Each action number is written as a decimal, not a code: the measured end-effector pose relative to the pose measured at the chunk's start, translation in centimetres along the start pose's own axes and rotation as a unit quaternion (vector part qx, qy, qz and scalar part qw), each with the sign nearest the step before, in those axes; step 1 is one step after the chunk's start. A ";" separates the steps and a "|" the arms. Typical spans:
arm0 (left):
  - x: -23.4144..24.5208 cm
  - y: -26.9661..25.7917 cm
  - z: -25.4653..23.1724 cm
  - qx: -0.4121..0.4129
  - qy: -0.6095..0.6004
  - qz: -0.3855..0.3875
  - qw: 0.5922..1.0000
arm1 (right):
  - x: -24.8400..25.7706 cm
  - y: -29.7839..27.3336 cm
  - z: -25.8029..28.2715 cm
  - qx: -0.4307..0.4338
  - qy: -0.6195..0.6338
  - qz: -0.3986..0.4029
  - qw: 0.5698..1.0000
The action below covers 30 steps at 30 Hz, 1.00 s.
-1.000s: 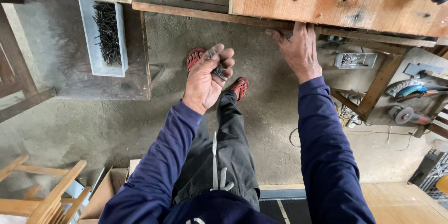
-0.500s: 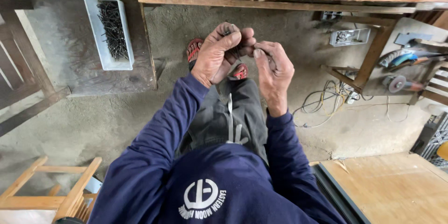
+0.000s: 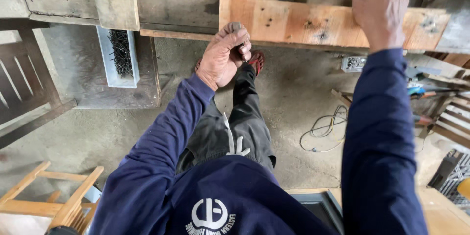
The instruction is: The person hammers nails into a wooden plank using a hammer. They then move several small wooden blocks on the workbench and continue hammering nails into a different piece of wood.
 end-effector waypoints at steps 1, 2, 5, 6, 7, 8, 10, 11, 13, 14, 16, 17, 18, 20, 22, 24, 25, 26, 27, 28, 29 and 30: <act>0.1 0.9 -0.3 -0.011 0.037 -0.016 0.999 | -1.2 1.3 -1.4 -0.001 -0.012 0.040 0.999; 0.3 1.8 -0.6 -0.022 0.074 -0.033 0.997 | -2.4 2.2 -2.3 0.000 -0.024 0.080 0.997; -1.3 4.3 -4.0 -0.189 0.415 -0.061 0.888 | -4.7 3.9 -4.1 -0.023 -0.041 0.147 0.988; -1.8 5.3 -4.4 -0.202 0.481 -0.056 0.851 | -5.2 4.3 -4.6 -0.038 -0.038 0.165 0.985; -2.0 5.9 -4.8 -0.211 0.543 -0.052 0.811 | -5.8 4.3 -5.0 -0.054 -0.034 0.186 0.980; -2.3 6.4 -4.9 -0.219 0.603 -0.048 0.766 | -6.2 4.2 -5.4 -0.069 -0.030 0.207 0.975; -2.9 7.2 -5.0 -0.229 0.654 -0.012 0.721 | -6.1 4.6 -5.8 -0.075 -0.015 0.211 0.974; -3.1 7.4 -4.9 -0.233 0.679 0.008 0.696 | -5.9 4.7 -6.0 -0.080 -0.006 0.213 0.974; -3.0 7.8 -4.8 -0.221 0.702 0.015 0.677 | -3.9 4.9 -5.3 -0.042 0.014 0.154 0.987; -2.9 7.5 -4.5 -0.214 0.713 0.020 0.667 | -2.8 4.7 -4.6 -0.025 0.024 0.125 0.992; -3.2 7.1 -4.7 -0.237 0.701 0.039 0.672 | -1.8 4.1 -4.0 -0.074 0.059 0.155 0.983; -3.4 6.9 -4.6 -0.242 0.694 0.053 0.676 | -1.2 3.0 -3.3 -0.106 0.077 0.172 0.976; -3.2 6.8 -4.7 -0.242 0.693 0.046 0.678 | -0.8 1.3 -2.8 -0.186 0.169 0.178 0.952; -3.0 6.6 -4.4 -0.246 0.687 0.034 0.683 | 0.9 -3.4 1.2 -0.235 0.328 0.146 0.903; -2.6 7.5 -5.3 -0.232 0.669 -0.010 0.706 | 2.9 -8.1 6.5 -0.221 0.389 0.090 0.890; -3.0 7.2 -5.6 -0.256 0.663 -0.022 0.703 | 2.4 -12.5 12.3 -0.192 0.534 0.013 0.823; -3.6 6.7 -5.7 -0.287 0.667 -0.009 0.688 | 0.9 -15.1 14.0 -0.240 0.521 -0.026 0.819; -4.2 6.3 -5.6 -0.317 0.669 0.005 0.672 | -1.2 -17.8 15.4 -0.305 0.574 -0.051 0.758; -4.2 6.1 -5.6 -0.319 0.661 0.009 0.679 | -3.6 -20.2 16.7 -0.366 0.622 -0.073 0.688; -4.1 5.9 -5.6 -0.321 0.653 0.012 0.686 | -5.1 -22.0 17.8 -0.387 0.634 -0.076 0.665; -4.3 6.1 -5.6 -0.323 0.645 0.017 0.692 | -6.7 -23.1 18.6 -0.407 0.645 -0.080 0.642; -4.4 6.1 -5.7 -0.324 0.658 0.017 0.679 | -7.9 -24.0 19.1 -0.426 0.656 -0.085 0.617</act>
Point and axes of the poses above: each hand's wrist, its own y-axis towards the middle knuckle, its own x-axis out of the back of the hand, z = x × y, the point moved 9 cm from there along y, towards the middle knuckle, and after that the axes turned 7 degrees about y, right-handed, at the moved point
